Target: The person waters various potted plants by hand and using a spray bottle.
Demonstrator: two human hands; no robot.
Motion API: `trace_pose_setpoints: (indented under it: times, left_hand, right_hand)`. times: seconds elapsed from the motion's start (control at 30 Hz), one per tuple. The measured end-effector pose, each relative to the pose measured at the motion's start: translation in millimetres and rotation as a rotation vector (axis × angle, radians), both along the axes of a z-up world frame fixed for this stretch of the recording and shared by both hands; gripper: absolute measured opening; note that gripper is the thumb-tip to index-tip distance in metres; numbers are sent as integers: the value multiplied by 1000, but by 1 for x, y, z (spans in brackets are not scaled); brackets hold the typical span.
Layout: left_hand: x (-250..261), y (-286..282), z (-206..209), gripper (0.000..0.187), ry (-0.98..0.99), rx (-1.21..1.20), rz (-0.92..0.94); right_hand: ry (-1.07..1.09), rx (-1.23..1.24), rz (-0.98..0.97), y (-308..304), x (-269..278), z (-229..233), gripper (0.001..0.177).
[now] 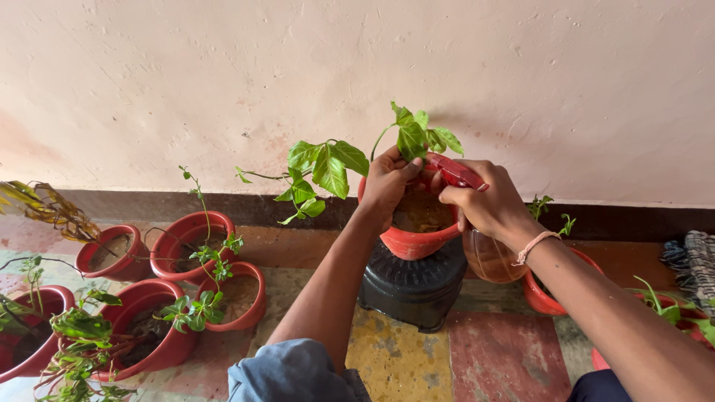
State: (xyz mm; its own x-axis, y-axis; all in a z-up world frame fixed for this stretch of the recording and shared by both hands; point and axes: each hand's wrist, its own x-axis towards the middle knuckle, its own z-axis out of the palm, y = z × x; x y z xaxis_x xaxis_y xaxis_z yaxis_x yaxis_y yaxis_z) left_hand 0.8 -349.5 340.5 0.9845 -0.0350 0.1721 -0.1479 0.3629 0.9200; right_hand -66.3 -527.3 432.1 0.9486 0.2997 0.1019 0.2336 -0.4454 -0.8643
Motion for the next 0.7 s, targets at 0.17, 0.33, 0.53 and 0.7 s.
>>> trace_pose_setpoints:
  times: [0.17,0.33,0.53,0.7]
  left_hand:
    - [-12,1,10,25,13,69,27]
    - [-11,2,10,26,23,63,41]
    - [-8,1,8,23,39,65,61]
    - [-12,2,11,24,40,76,39]
  right_hand:
    - [-1,-69,-11,-1,3,-1,20]
    - [-23,-70,-32,-2,2,2,20]
    - [-53,-91,-47,-2,3,0,21]
    - [32,22,-47,-5,4,-2,25]
